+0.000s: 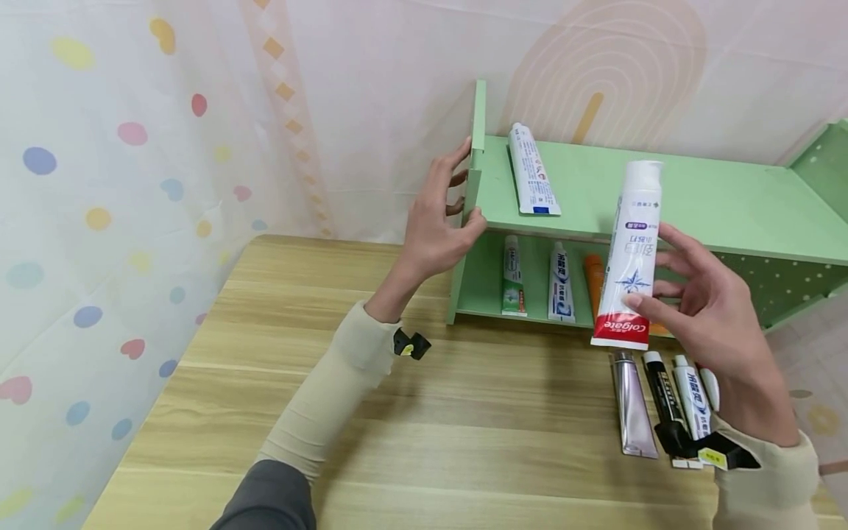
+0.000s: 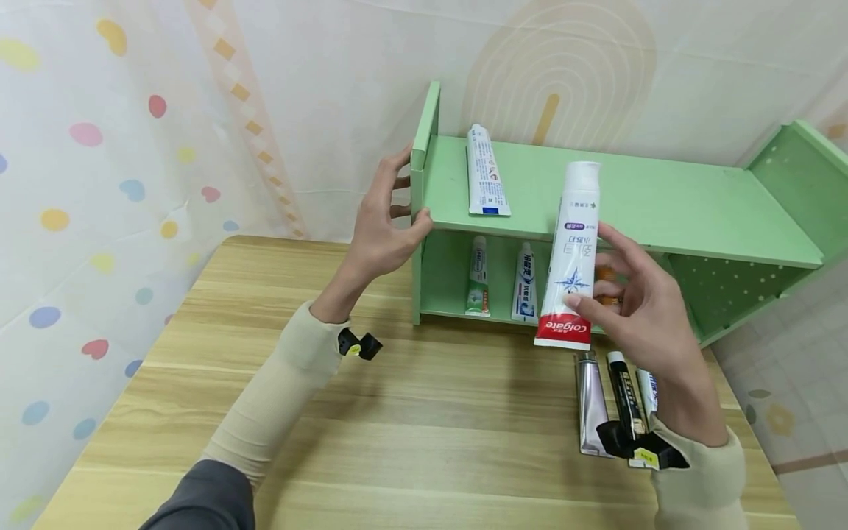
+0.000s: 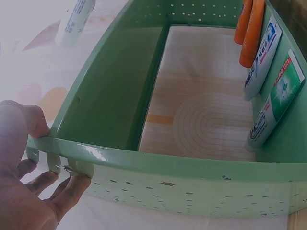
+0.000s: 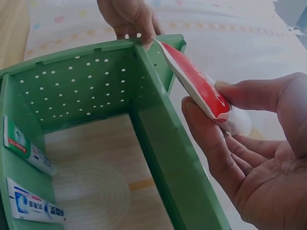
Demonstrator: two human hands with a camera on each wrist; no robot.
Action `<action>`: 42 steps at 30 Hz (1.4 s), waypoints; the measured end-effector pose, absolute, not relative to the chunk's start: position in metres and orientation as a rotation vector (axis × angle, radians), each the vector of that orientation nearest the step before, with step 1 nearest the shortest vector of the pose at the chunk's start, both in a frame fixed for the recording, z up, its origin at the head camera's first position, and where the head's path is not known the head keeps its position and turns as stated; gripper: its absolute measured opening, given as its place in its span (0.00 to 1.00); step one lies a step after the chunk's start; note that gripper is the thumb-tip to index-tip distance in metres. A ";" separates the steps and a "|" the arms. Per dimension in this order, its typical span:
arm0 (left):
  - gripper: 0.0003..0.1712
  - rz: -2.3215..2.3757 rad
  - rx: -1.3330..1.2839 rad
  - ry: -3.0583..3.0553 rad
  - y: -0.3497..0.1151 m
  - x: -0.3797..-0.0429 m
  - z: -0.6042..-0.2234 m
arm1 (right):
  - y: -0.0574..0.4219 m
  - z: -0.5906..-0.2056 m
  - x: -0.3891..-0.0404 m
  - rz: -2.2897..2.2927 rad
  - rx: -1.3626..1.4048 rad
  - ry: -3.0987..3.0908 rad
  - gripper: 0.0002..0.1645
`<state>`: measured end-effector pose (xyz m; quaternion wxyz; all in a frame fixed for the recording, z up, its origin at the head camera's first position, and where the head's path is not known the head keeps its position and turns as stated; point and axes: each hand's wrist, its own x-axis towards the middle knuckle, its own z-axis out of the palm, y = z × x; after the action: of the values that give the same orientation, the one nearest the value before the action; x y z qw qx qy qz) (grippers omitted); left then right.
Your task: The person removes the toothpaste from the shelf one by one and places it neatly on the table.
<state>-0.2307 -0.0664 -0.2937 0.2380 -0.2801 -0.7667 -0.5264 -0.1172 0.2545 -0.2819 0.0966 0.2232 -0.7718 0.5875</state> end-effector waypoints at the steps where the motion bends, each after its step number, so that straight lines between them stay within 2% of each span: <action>1: 0.47 -1.440 -0.769 -2.098 -0.067 -0.231 -0.294 | 0.255 -0.284 -0.116 1.745 0.669 -2.283 0.52; 13: 0.47 -1.438 -0.777 -2.090 -0.067 -0.231 -0.294 | 0.255 -0.308 -0.104 1.727 0.680 -2.310 0.54; 26: 0.47 -1.447 -0.769 -2.096 -0.066 -0.230 -0.293 | 0.262 -0.338 -0.095 1.867 0.810 -2.256 0.55; 42: 0.47 -1.443 -0.772 -2.095 -0.066 -0.230 -0.294 | 0.264 -0.372 -0.082 1.866 0.685 -2.357 0.53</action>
<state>-0.2302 -0.0665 -0.2940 0.2395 -0.2819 -0.7652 -0.5269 -0.0815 0.2642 -0.3722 0.0293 0.2220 -0.7642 0.6049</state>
